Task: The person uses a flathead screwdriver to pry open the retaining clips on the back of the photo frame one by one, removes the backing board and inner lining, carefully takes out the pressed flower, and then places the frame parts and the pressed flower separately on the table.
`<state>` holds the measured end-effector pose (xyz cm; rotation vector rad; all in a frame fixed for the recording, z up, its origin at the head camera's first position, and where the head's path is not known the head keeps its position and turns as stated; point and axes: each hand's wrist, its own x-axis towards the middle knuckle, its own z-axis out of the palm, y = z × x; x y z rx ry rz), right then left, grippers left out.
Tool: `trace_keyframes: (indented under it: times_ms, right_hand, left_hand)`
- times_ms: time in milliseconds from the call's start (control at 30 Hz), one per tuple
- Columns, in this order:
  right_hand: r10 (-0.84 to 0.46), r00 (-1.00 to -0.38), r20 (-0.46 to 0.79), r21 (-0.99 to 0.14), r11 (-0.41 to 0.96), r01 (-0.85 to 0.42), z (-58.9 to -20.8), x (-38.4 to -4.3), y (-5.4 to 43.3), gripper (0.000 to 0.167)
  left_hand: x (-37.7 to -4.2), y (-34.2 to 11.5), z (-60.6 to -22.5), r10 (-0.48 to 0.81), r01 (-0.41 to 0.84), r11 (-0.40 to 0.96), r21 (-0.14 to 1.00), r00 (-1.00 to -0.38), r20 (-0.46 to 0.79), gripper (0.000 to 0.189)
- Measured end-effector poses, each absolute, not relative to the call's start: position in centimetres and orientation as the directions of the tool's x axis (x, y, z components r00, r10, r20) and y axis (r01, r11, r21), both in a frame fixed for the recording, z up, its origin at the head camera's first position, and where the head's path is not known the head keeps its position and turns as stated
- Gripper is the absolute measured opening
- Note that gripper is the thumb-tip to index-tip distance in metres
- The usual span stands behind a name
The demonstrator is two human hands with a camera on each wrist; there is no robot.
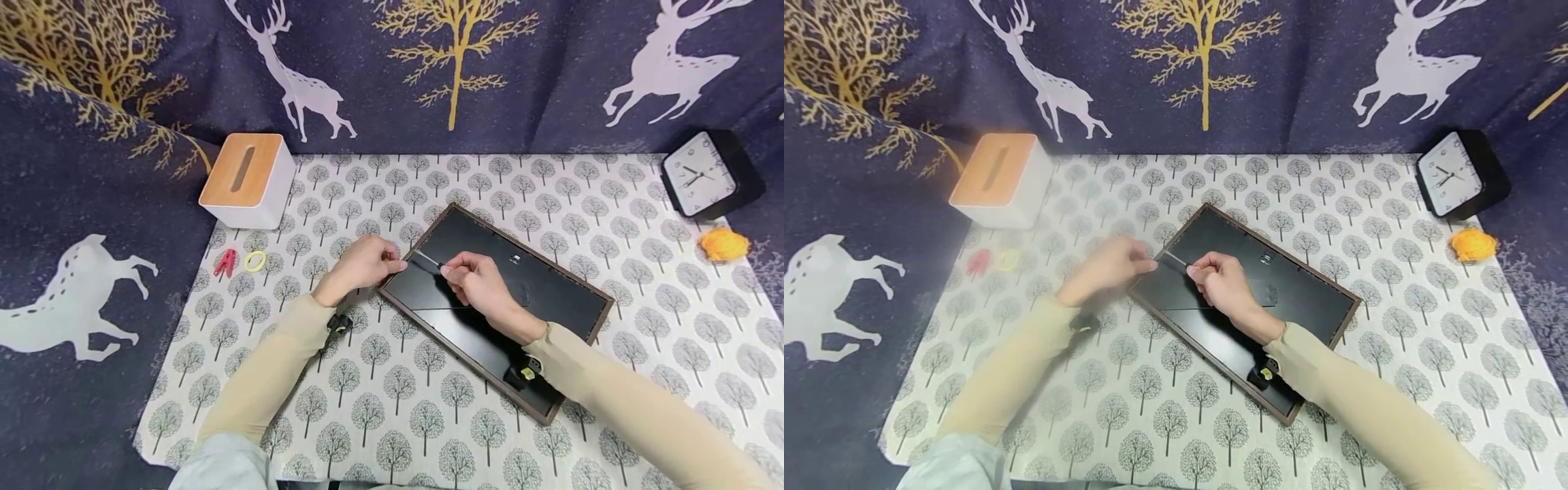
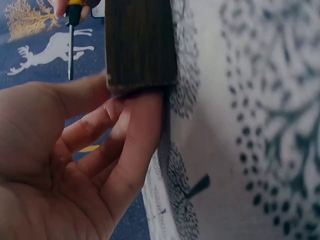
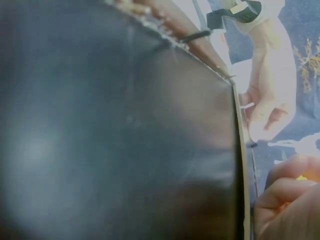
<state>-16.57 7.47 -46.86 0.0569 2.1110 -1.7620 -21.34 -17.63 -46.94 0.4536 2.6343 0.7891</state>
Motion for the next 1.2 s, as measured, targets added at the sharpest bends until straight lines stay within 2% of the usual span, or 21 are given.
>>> trace_keyframes:
  times_ms: [167, 333, 533, 700, 867, 1000, 1200]
  right_hand:
    - [-0.181, -0.937, -0.3, -0.944, 0.197, 0.264, -46.3, -16.6, 8.4, 0.018]
    - [-0.15, -0.946, -0.286, -0.945, 0.206, 0.253, -45.8, -17.0, 9.5, 0.02]
    - [-0.191, -0.935, -0.299, -0.926, 0.296, 0.235, -45.1, -17.1, 10.3, 0.02]
    - [-0.221, -0.921, -0.32, -0.911, 0.338, 0.235, -45.1, -16.9, 10.5, 0.021]
    - [-0.219, -0.921, -0.323, -0.911, 0.335, 0.24, -45.0, -16.7, 10.9, 0.022]
    - [-0.21, -0.921, -0.328, -0.914, 0.316, 0.253, -45.1, -16.5, 11.3, 0.021]
    - [-0.166, -0.927, -0.335, -0.919, 0.274, 0.283, -45.2, -16.4, 11.7, 0.021]
  left_hand:
    - [-20.2, -17.4, -46.5, 0.37, 0.163, 0.807, 0.567, -0.888, -0.271, 0.026]
    - [-18.1, -17.3, -46.1, 0.296, -0.049, 0.767, 0.639, -0.858, -0.42, 0.022]
    - [-15.2, -16.9, -46.0, 0.215, -0.203, 0.721, 0.663, -0.844, -0.492, 0.015]
    - [-14.1, -17.6, -46.9, 0.272, -0.278, 0.625, 0.73, -0.799, -0.537, 0.027]
    - [-16.3, -19.4, -47.4, 0.372, -0.367, 0.501, 0.784, -0.726, -0.578, 0.03]
    - [-19.3, -18.8, -47.0, 0.356, -0.337, 0.49, 0.804, -0.764, -0.538, 0.035]
    - [-21.6, -15.8, -46.2, 0.349, -0.211, 0.591, 0.779, -0.803, -0.483, 0.047]
